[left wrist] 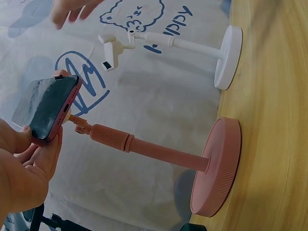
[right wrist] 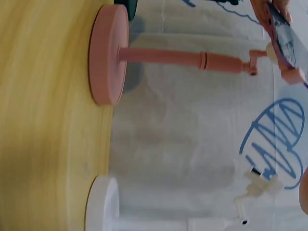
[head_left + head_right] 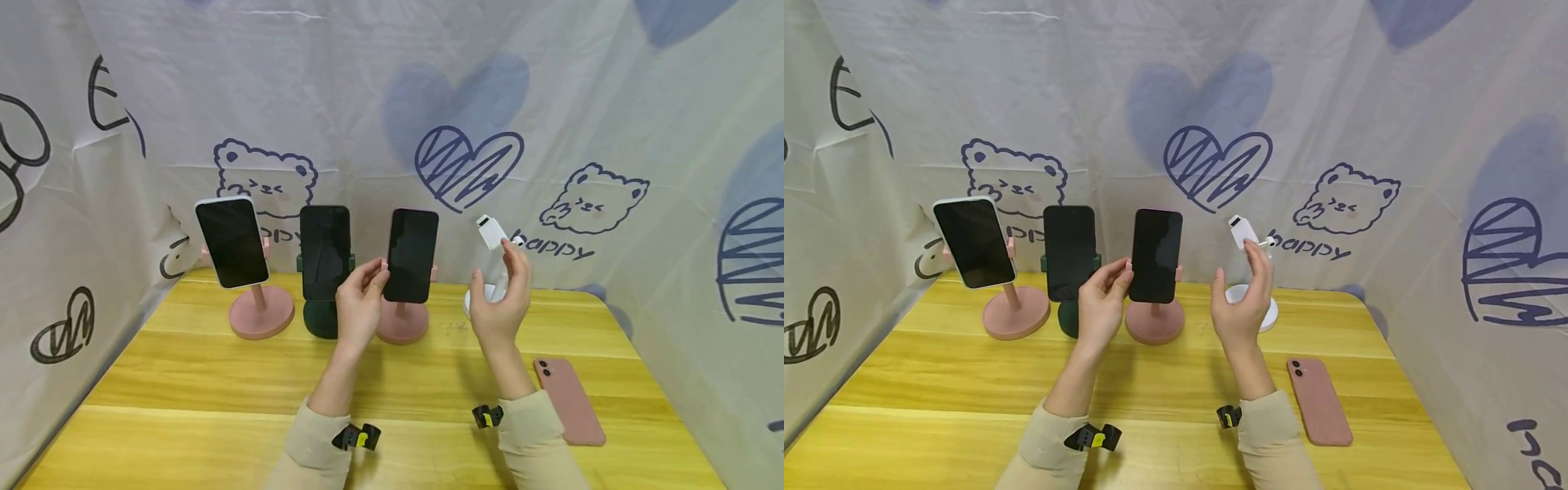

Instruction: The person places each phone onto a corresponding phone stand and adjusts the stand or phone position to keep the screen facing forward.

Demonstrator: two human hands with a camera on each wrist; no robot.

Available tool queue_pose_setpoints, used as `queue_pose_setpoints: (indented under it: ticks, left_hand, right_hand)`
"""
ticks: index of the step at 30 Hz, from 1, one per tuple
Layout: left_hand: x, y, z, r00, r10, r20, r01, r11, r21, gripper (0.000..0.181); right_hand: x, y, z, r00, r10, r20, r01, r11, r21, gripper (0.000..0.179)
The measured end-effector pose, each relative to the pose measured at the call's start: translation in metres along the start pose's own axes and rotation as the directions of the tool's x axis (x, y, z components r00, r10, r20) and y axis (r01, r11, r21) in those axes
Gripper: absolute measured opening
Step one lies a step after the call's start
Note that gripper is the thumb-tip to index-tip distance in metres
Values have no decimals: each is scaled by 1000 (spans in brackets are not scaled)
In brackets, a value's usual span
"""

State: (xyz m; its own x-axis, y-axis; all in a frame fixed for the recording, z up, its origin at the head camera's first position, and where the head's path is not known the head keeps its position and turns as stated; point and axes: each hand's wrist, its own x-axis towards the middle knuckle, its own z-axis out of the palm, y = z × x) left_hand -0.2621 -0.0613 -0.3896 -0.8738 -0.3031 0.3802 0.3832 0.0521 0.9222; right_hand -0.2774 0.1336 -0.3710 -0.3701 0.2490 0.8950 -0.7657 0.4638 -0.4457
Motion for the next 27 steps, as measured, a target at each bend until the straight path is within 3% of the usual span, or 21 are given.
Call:
queue_pose_setpoints:
  ticks: [2, 5, 9, 13, 16, 24, 27]
  left_hand:
    - [1, 0, 0, 1000, -1, 0, 1, 1000, -2, 29]
    - [1, 0, -1, 1000, 0, -1, 0, 1000, -5, 29]
    - [1, 0, -1, 1000, 5, -5, -5, 1000, -3, 29]
    - [1, -1, 0, 1000, 9, -11, -9, 1000, -1, 28]
    - [1, -1, 1, 1000, 4, -12, -4, 1000, -6, 28]
    - [0, 2, 0, 1000, -13, -6, 13, 1000, -5, 28]
    - [0, 2, 0, 1000, -13, -6, 13, 1000, -5, 28]
  right_hand:
    - [2, -2, -3, 999, 17, -52, -18, 999, -27, 55]
    - [-1, 19, -8, 993, 73, -94, -79, 995, -57, 66]
    - [-4, 50, -15, 970, 228, -81, -234, 969, -75, 75]
    - [-2, 71, -20, 913, 408, -34, -409, 907, -102, 75]
    - [3, 84, -21, 869, 494, 11, -486, 859, -161, 75]
    - [15, 113, -19, 782, 615, 101, -565, 768, -303, 71]
    - [17, 117, -19, 759, 639, 125, -572, 746, -340, 62]
